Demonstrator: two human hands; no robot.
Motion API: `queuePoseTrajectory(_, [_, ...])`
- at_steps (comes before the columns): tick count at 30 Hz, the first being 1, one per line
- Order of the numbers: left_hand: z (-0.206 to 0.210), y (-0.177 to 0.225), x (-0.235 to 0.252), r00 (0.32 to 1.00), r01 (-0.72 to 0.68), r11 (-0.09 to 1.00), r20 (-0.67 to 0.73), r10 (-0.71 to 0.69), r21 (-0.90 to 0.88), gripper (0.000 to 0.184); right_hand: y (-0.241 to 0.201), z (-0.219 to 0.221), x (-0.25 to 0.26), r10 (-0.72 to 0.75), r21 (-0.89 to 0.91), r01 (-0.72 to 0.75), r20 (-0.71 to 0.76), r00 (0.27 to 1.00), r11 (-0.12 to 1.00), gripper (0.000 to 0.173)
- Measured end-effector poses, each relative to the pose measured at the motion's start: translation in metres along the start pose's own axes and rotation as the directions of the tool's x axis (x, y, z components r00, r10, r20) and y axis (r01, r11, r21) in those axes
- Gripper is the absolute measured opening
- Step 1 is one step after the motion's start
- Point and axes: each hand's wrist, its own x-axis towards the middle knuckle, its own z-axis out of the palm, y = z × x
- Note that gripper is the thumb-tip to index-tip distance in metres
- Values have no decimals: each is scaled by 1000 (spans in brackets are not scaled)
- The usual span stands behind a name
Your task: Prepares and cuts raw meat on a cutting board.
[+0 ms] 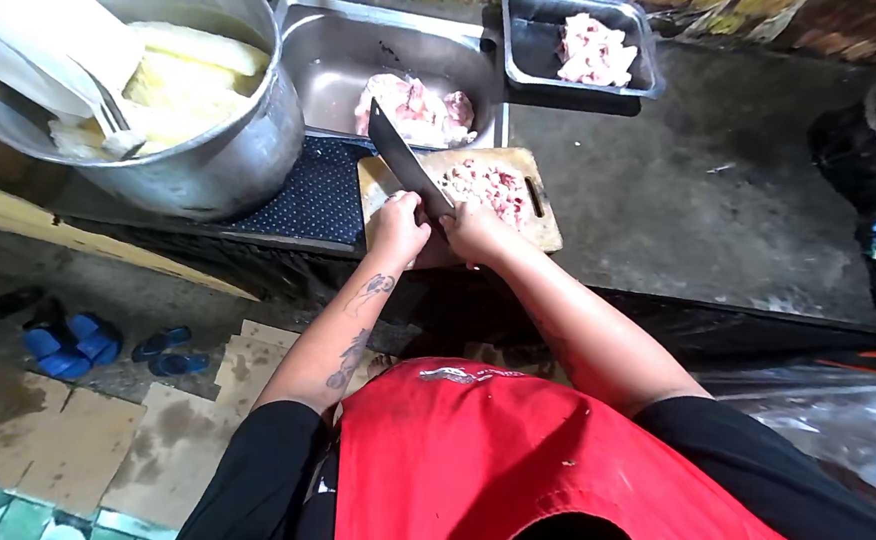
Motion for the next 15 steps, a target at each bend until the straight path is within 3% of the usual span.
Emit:
queuePoseTrajectory(8, [2, -5, 13, 995, 32, 999, -98, -32, -1, 18, 31, 3, -43, 110, 76, -115, 76, 991, 990, 33])
queuePoseTrajectory(15, [1, 3, 5, 999, -52, 997, -10, 53, 55, 13, 9, -5, 3, 16, 78, -19, 38, 999, 997, 37])
